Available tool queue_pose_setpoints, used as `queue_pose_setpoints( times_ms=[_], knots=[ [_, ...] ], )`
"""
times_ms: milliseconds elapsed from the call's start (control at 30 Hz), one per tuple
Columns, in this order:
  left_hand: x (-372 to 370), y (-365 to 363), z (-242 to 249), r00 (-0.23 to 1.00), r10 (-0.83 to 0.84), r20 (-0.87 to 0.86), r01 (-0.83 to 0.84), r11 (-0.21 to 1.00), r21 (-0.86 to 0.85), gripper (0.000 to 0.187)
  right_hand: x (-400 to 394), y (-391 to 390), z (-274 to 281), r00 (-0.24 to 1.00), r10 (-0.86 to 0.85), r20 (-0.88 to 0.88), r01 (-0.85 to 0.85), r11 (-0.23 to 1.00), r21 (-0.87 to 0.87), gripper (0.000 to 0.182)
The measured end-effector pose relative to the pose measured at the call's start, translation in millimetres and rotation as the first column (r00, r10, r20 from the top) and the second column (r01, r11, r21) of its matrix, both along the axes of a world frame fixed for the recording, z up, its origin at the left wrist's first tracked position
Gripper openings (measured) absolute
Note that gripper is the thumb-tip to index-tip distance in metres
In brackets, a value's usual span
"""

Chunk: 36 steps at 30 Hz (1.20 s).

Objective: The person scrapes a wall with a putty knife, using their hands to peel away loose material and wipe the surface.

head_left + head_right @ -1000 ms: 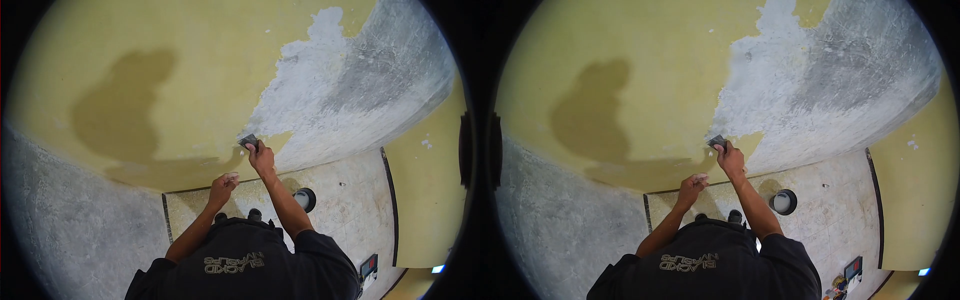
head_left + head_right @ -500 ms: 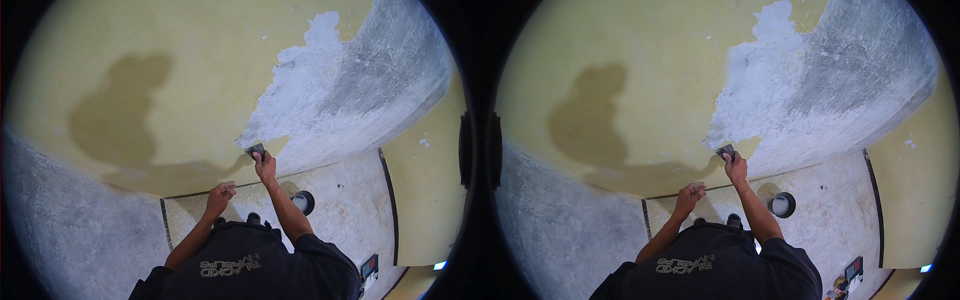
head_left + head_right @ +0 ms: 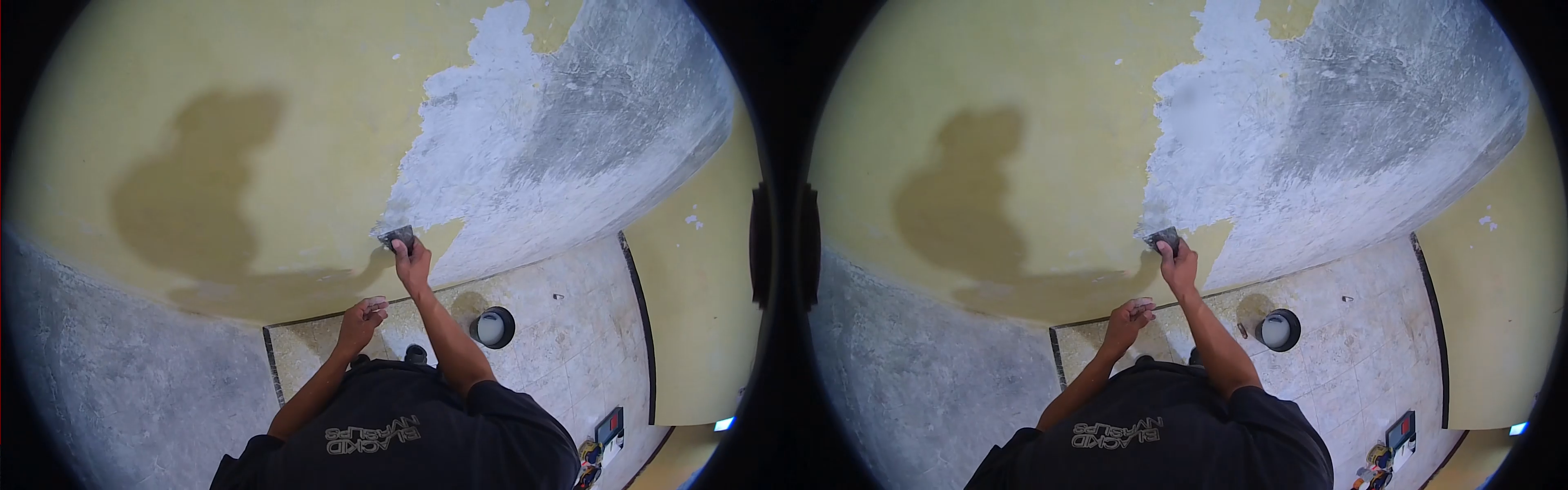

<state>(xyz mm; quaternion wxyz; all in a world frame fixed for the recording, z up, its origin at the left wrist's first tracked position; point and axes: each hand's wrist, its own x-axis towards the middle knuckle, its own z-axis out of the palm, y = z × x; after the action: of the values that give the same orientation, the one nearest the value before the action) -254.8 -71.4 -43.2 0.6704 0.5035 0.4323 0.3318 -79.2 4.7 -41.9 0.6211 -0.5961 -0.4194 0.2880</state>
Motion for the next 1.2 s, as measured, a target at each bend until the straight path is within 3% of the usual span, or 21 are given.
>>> queue_pose_setpoints(
  times_ms=[33, 167, 267, 400, 500, 567, 667, 767, 867, 1000, 1100, 1200],
  knots=[
    [-2, -2, 1, 1.0, 0.005, 0.001, -0.005, 1.0, -0.001, 0.034, 0, 2, 8, 0.987, -0.015, 0.162, 0.004, 0.998, 0.063, 0.036],
    [-5, 3, 3, 0.999, 0.052, -0.016, -0.051, 0.998, 0.025, 0.037, -7, -3, -4, 1.0, 0.004, -0.009, -0.004, 1.0, 0.0, 0.035],
    [-9, 6, 12, 0.997, 0.072, -0.027, -0.071, 0.996, 0.053, 0.039, -13, -3, -15, 0.998, -0.026, 0.063, 0.028, 0.999, -0.038, 0.034],
    [-13, 8, 14, 0.995, 0.098, -0.015, -0.097, 0.993, 0.072, 0.039, -27, -7, 18, 0.989, -0.058, 0.133, 0.058, 0.998, 0.002, 0.033],
    [-11, 10, 16, 0.992, 0.127, 0.004, -0.127, 0.99, 0.063, 0.04, -32, -5, 22, 0.998, -0.048, 0.027, 0.048, 0.999, 0.014, 0.032],
    [-11, 9, 13, 0.992, 0.118, 0.042, -0.12, 0.992, 0.039, 0.04, -33, -6, 24, 0.984, 0.022, -0.179, -0.036, 0.997, -0.075, 0.031],
    [-12, 10, 1, 0.991, 0.13, 0.042, -0.133, 0.989, 0.071, 0.041, -42, -3, 34, 0.974, 0.01, -0.226, -0.012, 1.0, -0.004, 0.031],
    [-15, 5, 13, 0.995, 0.103, 0.018, -0.104, 0.993, 0.053, 0.042, -42, 0, 19, 0.99, -0.066, -0.127, 0.076, 0.994, 0.079, 0.031],
    [-15, 7, 6, 0.997, 0.08, -0.001, -0.08, 0.994, 0.079, 0.043, -39, 0, 20, 0.969, 0.034, -0.244, -0.017, 0.997, 0.071, 0.033],
    [-17, 3, 12, 0.996, 0.092, -0.016, -0.09, 0.992, 0.092, 0.042, -43, 1, 44, 0.958, 0.071, -0.276, -0.048, 0.995, 0.087, 0.036],
    [-16, 7, 9, 0.997, 0.069, 0.018, -0.07, 0.992, 0.102, 0.041, -41, -7, 26, 0.966, -0.015, -0.26, 0.012, 1.0, -0.012, 0.037],
    [-17, 9, 7, 0.993, 0.112, 0.024, -0.113, 0.992, 0.05, 0.043, -40, 1, 27, 0.983, -0.008, -0.181, 0.015, 0.999, 0.039, 0.038]
  ],
)
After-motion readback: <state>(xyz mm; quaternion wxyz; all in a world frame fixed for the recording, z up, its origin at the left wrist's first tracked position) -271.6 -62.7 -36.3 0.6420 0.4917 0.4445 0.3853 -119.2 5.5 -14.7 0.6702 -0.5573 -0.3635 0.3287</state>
